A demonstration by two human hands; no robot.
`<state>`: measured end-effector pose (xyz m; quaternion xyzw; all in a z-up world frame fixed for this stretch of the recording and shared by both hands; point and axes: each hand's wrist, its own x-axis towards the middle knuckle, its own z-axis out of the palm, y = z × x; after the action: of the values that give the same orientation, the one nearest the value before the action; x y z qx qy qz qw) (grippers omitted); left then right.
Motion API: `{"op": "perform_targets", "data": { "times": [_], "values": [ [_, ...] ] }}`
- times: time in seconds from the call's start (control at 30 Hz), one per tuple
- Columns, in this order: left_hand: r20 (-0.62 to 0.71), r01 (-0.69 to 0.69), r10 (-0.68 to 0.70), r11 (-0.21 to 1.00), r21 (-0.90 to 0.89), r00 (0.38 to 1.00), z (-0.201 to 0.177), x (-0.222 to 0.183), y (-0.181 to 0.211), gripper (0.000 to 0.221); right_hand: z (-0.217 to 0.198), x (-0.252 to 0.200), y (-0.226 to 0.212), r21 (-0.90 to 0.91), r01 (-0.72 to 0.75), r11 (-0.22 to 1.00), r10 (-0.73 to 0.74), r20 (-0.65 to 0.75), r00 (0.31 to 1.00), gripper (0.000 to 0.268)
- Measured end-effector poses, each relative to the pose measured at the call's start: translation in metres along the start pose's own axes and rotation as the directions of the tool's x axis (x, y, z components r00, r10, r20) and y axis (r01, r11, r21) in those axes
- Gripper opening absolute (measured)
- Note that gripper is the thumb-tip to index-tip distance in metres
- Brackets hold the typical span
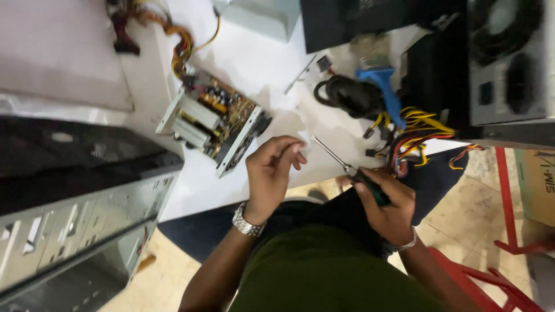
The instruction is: Disassembling a computer power supply unit using a screwdriver to remove the fan and casing.
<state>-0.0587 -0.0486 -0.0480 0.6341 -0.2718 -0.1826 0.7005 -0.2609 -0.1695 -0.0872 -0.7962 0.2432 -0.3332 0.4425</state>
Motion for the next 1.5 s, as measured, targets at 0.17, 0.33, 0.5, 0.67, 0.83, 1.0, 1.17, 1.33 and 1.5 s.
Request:
{"op": "perform_targets", "data": {
  "times": [0.17,0.33,0.5,0.67,0.83,1.0,1.17,1.33,1.5],
  "values": [
    [-0.145,0.149,-0.231,0.891,-0.429,0.962,-0.023,-0.045,-0.041,0.013,0.001,-0.002,-0.017,0.072,-0.006,0.997,0.001,0.069,0.998,0.025],
    [-0.214,0.132,-0.393,0.689,-0.713,0.894,-0.018,-0.063,-0.053,0.008,0.01,0.003,-0.035,0.156,0.038,0.987,-0.058,0.128,0.99,0.026],
    [-0.158,0.192,-0.472,0.611,-0.768,0.867,-0.02,-0.061,-0.045,0.011,0.016,0.0,-0.045,0.141,0.065,0.988,-0.085,0.145,0.986,0.028],
    [-0.168,0.212,-0.508,0.607,-0.766,0.845,-0.021,-0.062,-0.04,0.012,0.016,0.001,-0.051,0.105,0.136,0.985,-0.15,0.141,0.979,0.028],
    [-0.19,0.216,-0.502,0.642,-0.736,0.844,-0.026,-0.064,-0.037,0.013,0.015,0.004,-0.053,0.09,0.205,0.975,-0.217,0.169,0.961,0.027],
    [-0.194,0.246,-0.469,0.721,-0.648,0.861,-0.038,-0.063,-0.032,0.011,0.012,0.003,-0.053,-0.185,0.447,0.875,-0.409,0.211,0.888,0.029],
    [-0.199,0.303,-0.483,0.767,-0.565,0.853,-0.042,-0.057,-0.018,0.015,0.015,-0.007,-0.052,-0.086,0.33,0.94,-0.314,0.157,0.936,0.028],
    [-0.198,0.306,-0.483,0.771,-0.559,0.853,-0.041,-0.052,-0.013,0.017,0.022,-0.006,-0.066,0.117,0.155,0.981,-0.168,0.108,0.98,0.029],
    [-0.221,0.24,-0.284,0.949,-0.207,0.933,-0.042,-0.045,0.014,0.027,0.029,-0.002,-0.067,0.099,0.108,0.989,-0.114,0.066,0.991,0.023]
  ]
}}
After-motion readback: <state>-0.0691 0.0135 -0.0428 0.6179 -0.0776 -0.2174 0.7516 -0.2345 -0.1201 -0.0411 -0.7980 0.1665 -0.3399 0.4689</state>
